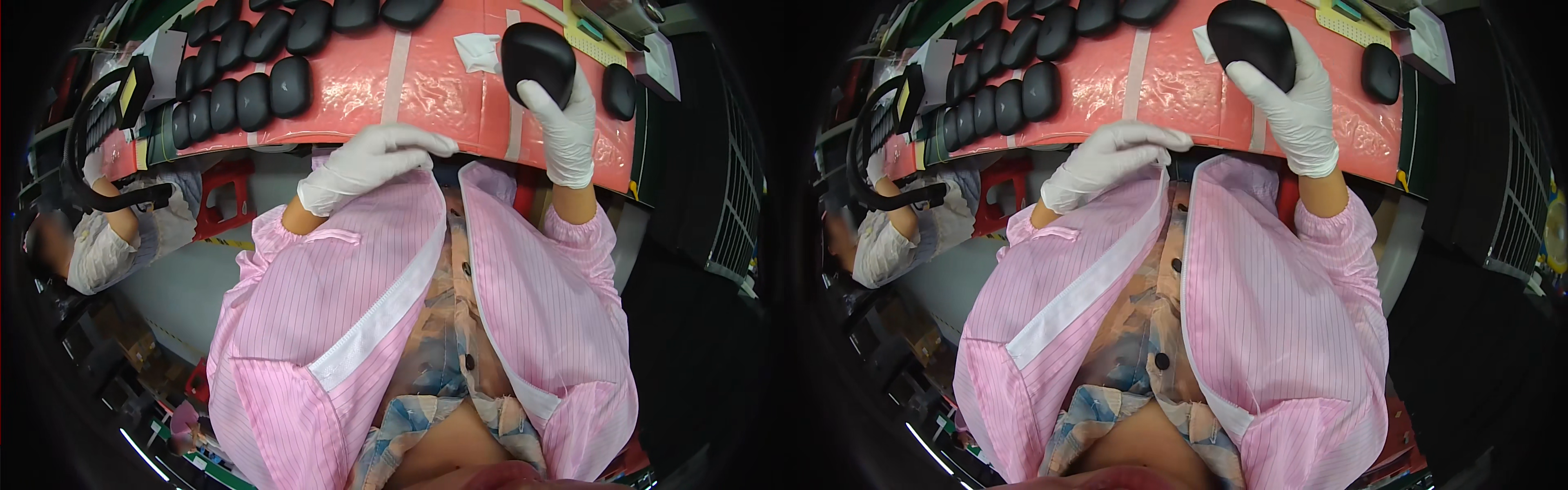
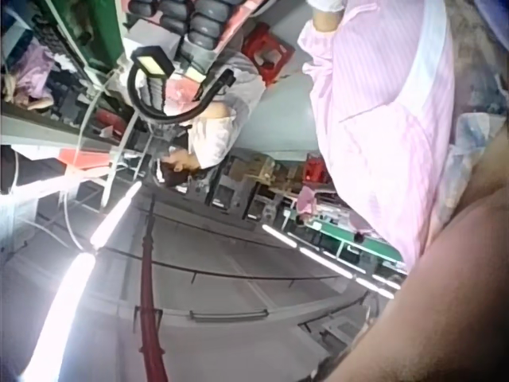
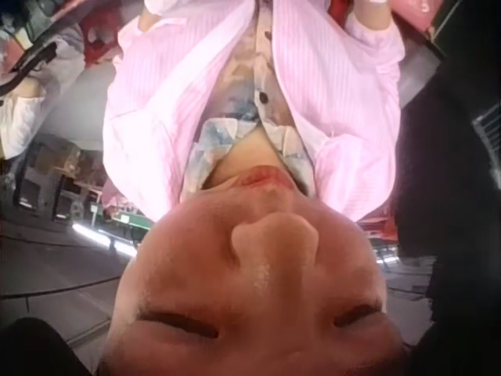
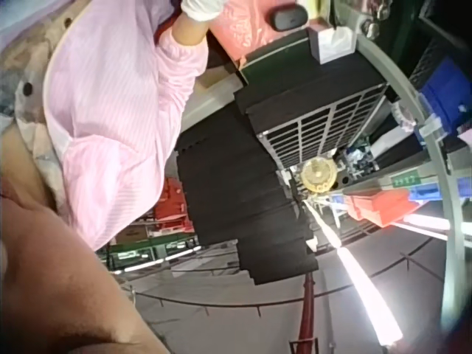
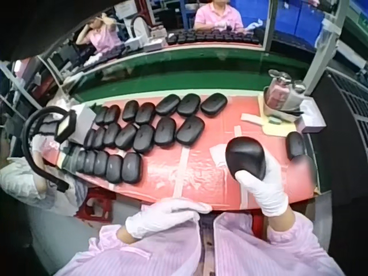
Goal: Inspecting and cleaning earbud charging cases at an electronics factory workstation.
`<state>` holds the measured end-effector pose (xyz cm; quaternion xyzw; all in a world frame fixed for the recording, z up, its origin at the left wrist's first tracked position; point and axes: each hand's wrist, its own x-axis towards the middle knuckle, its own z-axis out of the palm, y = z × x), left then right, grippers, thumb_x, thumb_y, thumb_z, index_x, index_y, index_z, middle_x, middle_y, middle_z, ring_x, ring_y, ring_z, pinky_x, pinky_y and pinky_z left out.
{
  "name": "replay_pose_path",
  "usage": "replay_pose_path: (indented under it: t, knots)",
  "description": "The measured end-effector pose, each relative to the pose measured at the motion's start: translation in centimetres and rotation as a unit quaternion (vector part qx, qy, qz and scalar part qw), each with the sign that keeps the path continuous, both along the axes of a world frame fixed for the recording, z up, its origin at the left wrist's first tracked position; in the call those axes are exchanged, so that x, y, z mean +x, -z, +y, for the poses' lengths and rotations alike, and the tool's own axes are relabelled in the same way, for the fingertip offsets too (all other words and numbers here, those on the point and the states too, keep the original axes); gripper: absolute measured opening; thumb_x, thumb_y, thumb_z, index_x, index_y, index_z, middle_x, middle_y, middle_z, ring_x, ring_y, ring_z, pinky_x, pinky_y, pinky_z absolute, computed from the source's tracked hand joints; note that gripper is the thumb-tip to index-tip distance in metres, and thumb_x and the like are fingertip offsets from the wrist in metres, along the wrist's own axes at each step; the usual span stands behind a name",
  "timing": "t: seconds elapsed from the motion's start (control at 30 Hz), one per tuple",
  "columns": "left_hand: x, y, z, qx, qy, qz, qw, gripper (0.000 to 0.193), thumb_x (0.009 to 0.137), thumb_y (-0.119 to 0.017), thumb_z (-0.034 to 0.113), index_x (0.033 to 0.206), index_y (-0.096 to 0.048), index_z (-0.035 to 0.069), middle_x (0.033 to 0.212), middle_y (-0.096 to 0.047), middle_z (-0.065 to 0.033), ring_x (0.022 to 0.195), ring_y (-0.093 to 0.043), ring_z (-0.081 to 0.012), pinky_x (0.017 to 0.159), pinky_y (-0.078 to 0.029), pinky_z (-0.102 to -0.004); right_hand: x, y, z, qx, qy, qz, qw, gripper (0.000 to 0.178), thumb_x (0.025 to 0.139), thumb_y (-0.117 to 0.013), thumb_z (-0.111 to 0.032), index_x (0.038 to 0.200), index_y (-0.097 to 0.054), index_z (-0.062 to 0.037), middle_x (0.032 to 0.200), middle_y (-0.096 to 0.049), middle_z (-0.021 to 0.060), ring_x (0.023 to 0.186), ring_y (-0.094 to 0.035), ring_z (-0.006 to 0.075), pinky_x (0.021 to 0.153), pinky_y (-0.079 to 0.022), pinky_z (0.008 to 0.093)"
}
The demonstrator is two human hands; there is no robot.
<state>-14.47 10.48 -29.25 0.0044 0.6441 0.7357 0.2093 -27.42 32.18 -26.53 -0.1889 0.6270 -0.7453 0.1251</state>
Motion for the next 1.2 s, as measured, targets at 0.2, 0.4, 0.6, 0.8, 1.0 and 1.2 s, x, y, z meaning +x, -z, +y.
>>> replay_pose_path:
  t: [0.2, 0.4, 0.6, 0.8, 1.0, 1.2]
  knots:
    - [-4.0, -2.0, 0.9, 0.291, -0.041, -0.045, 0.955, 0.076, 0.099, -0.026, 0.064, 0.124, -0.059, 0.000, 0.108, -0.067, -0.0111, 0.090, -0.063, -0.0188, 0.077, -0.049, -0.0285, 0.3, 0.2, -4.4, 0.052, -0.029, 0.351, 0.935, 0.061, 0.066, -0.078, -0.006, 0.123, -0.059, -0.0061, 0.123, -0.061, 0.0119, 0.108, -0.059, 0.0285, 0.094, -0.047, 0.0370]
    - [-5.3, -3.4, 1.6, 0.428, -0.167, -0.074, 0.885, 0.035, 0.093, -0.064, 0.021, 0.122, -0.054, 0.005, 0.120, -0.058, -0.0033, 0.110, -0.056, -0.0141, 0.098, -0.044, -0.0307, -0.9, -1.7, -3.6, 0.178, -0.078, 0.416, 0.888, 0.069, 0.070, -0.077, -0.015, 0.133, -0.050, -0.0041, 0.129, -0.057, 0.0142, 0.120, -0.054, 0.0359, 0.104, -0.040, 0.0447]
    - [-6.6, -3.1, 1.5, 0.281, -0.226, -0.008, 0.933, 0.044, 0.084, -0.073, 0.005, 0.123, -0.054, 0.002, 0.115, -0.060, -0.0032, 0.107, -0.057, -0.0112, 0.094, -0.046, -0.0275, -0.7, -0.6, -2.8, 0.152, -0.111, 0.216, 0.958, 0.056, 0.085, -0.065, -0.019, 0.135, -0.051, 0.0009, 0.139, -0.049, 0.0160, 0.131, -0.046, 0.0290, 0.111, -0.033, 0.0406]
    - [-6.9, -3.2, 1.8, 0.199, -0.249, 0.037, 0.947, 0.056, 0.078, -0.079, 0.000, 0.126, -0.052, 0.001, 0.117, -0.060, -0.0051, 0.109, -0.058, -0.0143, 0.096, -0.048, -0.0302, -1.8, -1.1, -3.5, 0.028, -0.137, -0.037, 0.990, 0.048, 0.088, -0.059, -0.017, 0.131, -0.056, 0.0017, 0.139, -0.049, 0.0147, 0.132, -0.045, 0.0257, 0.114, -0.028, 0.0391]
    - [-7.5, -3.4, 2.3, 0.174, -0.263, 0.090, 0.945, 0.051, 0.085, -0.073, 0.015, 0.128, -0.051, 0.000, 0.118, -0.061, -0.0085, 0.106, -0.062, -0.0172, 0.089, -0.052, -0.0326, -1.7, -1.6, -2.6, 0.075, -0.149, 0.089, 0.982, 0.062, 0.079, -0.067, -0.010, 0.137, -0.049, -0.0012, 0.141, -0.047, 0.0142, 0.131, -0.046, 0.0257, 0.113, -0.030, 0.0377]
    - [-8.2, -1.8, 1.2, 0.431, 0.099, -0.131, 0.887, 0.074, 0.098, -0.027, 0.063, 0.127, -0.051, 0.000, 0.100, -0.068, -0.0203, 0.081, -0.068, -0.0268, 0.071, -0.055, -0.0367, -3.8, -2.8, -1.4, -0.013, -0.231, 0.180, 0.956, 0.055, 0.076, -0.065, -0.007, 0.130, -0.056, 0.0000, 0.135, -0.053, 0.0175, 0.125, -0.052, 0.0288, 0.106, -0.038, 0.0384]
